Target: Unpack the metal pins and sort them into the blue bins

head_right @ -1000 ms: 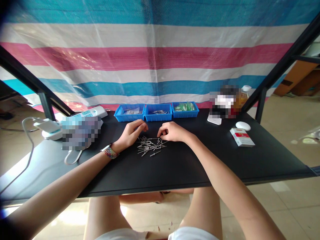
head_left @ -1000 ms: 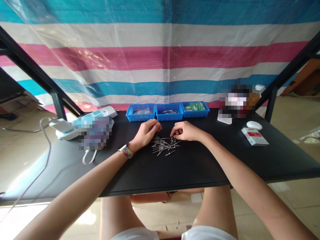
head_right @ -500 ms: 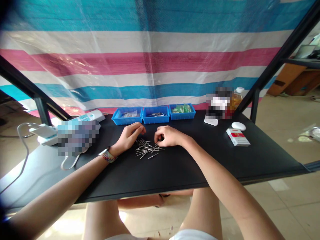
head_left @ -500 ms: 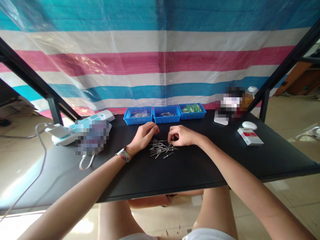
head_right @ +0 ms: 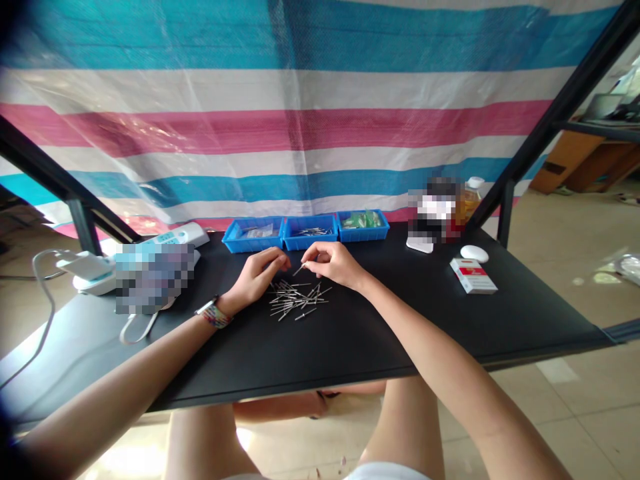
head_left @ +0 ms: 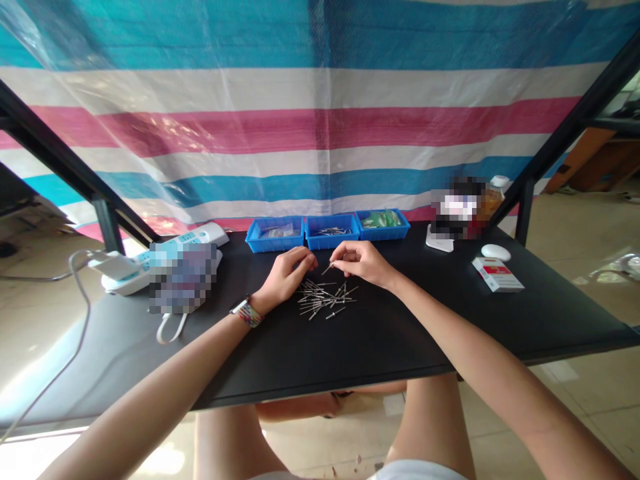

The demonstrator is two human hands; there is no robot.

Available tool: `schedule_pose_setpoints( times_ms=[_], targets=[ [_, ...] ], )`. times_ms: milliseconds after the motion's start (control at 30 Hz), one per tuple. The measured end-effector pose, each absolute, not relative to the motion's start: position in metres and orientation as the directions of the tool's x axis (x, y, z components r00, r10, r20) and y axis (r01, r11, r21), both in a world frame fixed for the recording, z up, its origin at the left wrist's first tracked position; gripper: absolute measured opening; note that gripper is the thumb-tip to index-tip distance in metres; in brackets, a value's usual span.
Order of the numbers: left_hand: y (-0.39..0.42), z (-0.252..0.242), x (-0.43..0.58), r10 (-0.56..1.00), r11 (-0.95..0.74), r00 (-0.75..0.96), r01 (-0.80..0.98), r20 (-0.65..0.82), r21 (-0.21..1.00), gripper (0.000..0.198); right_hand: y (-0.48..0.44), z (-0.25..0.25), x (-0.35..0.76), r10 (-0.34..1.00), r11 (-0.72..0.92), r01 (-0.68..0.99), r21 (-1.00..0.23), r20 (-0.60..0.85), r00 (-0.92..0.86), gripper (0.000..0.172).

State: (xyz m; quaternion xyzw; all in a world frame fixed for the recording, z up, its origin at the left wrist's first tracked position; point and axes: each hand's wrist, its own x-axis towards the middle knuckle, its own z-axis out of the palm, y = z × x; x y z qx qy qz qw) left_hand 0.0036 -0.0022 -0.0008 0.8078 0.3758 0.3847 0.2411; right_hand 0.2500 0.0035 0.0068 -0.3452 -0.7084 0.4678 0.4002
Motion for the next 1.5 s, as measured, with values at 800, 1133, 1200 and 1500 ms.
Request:
schedule_pose_setpoints(
  times_ms=[800,1133,1200,1500],
  targets=[
    [-0.001,-0.005,0.008,0.786,-0.617,0.383,0.428,0.486,0.661,0.028,0.001,-0.007,0.235,0.943,0.239,0.008,-0.971,0.231,-0.239,0.035],
    [-0.002,-0.002,0.006,0.800,-0.598,0.380,0.437,0.465,0.672,0.042,-0.002,-0.005,0.236,0.926,0.281,0.054,-0.958,0.256,-0.275,0.038],
    [-0.003,-0.001,0.006,0.802,-0.593,0.385,0.421,0.456,0.687,0.040,-0.001,-0.007,0.236,0.927,0.294,0.077,-0.953,0.265,-0.264,0.043],
    [-0.001,-0.006,0.007,0.795,-0.603,0.376,0.403,0.476,0.688,0.031,0.001,-0.013,0.234,0.923,0.311,0.076,-0.947,0.281,-0.263,0.043]
  ],
)
